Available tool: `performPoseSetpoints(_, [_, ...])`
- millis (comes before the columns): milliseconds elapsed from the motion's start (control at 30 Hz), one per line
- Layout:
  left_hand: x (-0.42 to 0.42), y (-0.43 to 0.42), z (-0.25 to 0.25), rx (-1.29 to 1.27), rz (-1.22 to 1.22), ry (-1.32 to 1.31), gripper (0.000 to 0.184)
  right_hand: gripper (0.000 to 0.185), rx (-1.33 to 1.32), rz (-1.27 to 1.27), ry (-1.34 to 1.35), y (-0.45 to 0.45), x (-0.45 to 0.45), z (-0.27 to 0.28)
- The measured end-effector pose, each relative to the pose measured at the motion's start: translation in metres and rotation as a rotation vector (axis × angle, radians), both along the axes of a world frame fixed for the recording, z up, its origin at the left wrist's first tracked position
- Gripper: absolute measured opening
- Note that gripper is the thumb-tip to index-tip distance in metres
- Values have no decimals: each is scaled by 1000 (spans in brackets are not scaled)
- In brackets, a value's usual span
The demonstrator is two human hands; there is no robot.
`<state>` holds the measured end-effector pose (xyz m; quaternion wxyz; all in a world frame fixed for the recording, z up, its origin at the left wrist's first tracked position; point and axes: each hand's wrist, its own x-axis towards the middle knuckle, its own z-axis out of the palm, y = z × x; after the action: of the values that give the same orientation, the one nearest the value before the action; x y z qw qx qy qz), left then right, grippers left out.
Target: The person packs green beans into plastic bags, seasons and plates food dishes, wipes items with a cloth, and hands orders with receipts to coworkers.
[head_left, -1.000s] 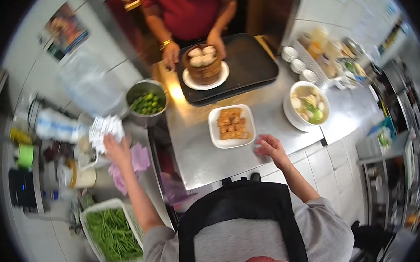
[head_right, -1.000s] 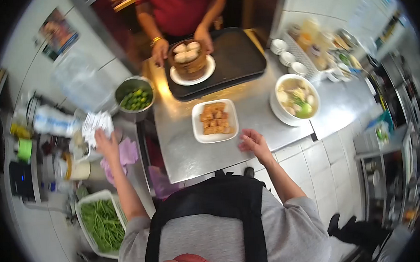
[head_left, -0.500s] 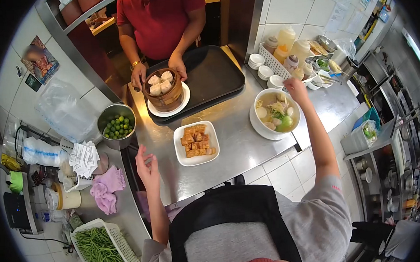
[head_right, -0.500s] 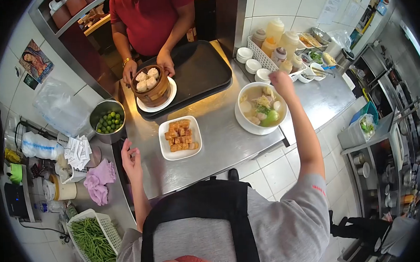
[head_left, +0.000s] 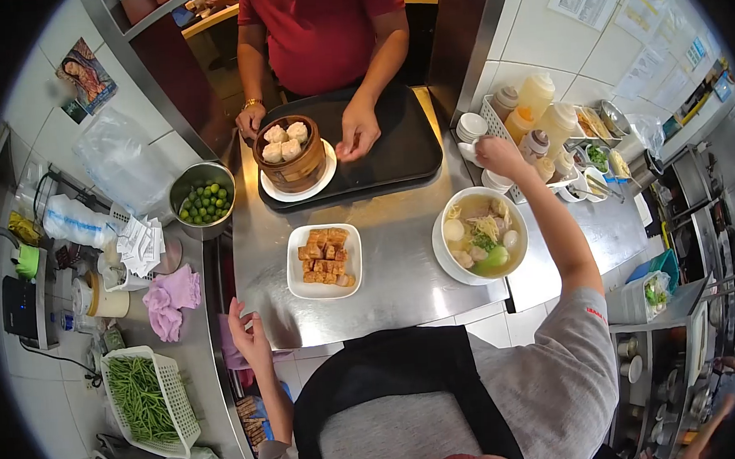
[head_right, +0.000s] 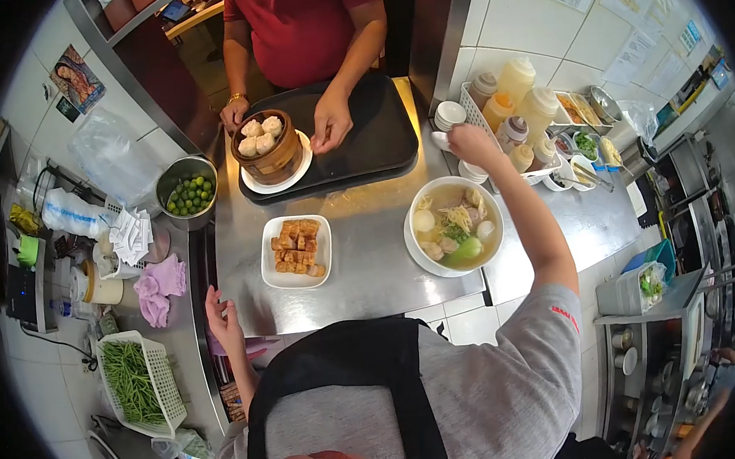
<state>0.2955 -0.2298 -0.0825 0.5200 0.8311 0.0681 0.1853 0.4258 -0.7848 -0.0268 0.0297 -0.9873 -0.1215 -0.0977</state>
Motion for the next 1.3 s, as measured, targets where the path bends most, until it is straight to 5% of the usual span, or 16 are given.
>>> performPoseSetpoints(200, [6,-32,13,40,-15,-57,46,12,-247,51,179,0,40,-66])
performPoseSetpoints(300, [4,-29,9,55,24,-32,47,16,-199,103,276,-1,28,-49])
performPoseSetpoints(367, [0,-21,5,61,52,-29,47,28,73,72,128,-6,19,-18])
performPoseSetpoints(467, [-9,-11,5,75,123,-90,48,43,273,-199,-571,-40,3,45])
performPoseSetpoints(567, [-17,1,5,88,172,-113,50,71,75,-572,-907,-93,-25,67])
performPoseSetpoints(800, [-13,-3,16,53,146,-131,53,105,473,-718,-526,-136,-29,38])
performPoseSetpoints(933, [-11,-5,24,43,137,-140,54,113,549,-815,-680,-138,-37,94])
performPoseSetpoints(1000, [-12,4,20,37,139,-130,54,117,281,-662,-978,-173,-39,140])
performPoseSetpoints(1100, [-7,4,16,19,117,-127,54,111,490,-583,-1059,-163,-59,208])
performPoseSetpoints(1167, [-4,2,13,14,101,-131,54,86,599,-386,-1216,-133,-59,218])
performPoseSetpoints(1300, [1,-12,-11,-43,-20,-100,55,78,371,-454,-814,-81,-55,171])
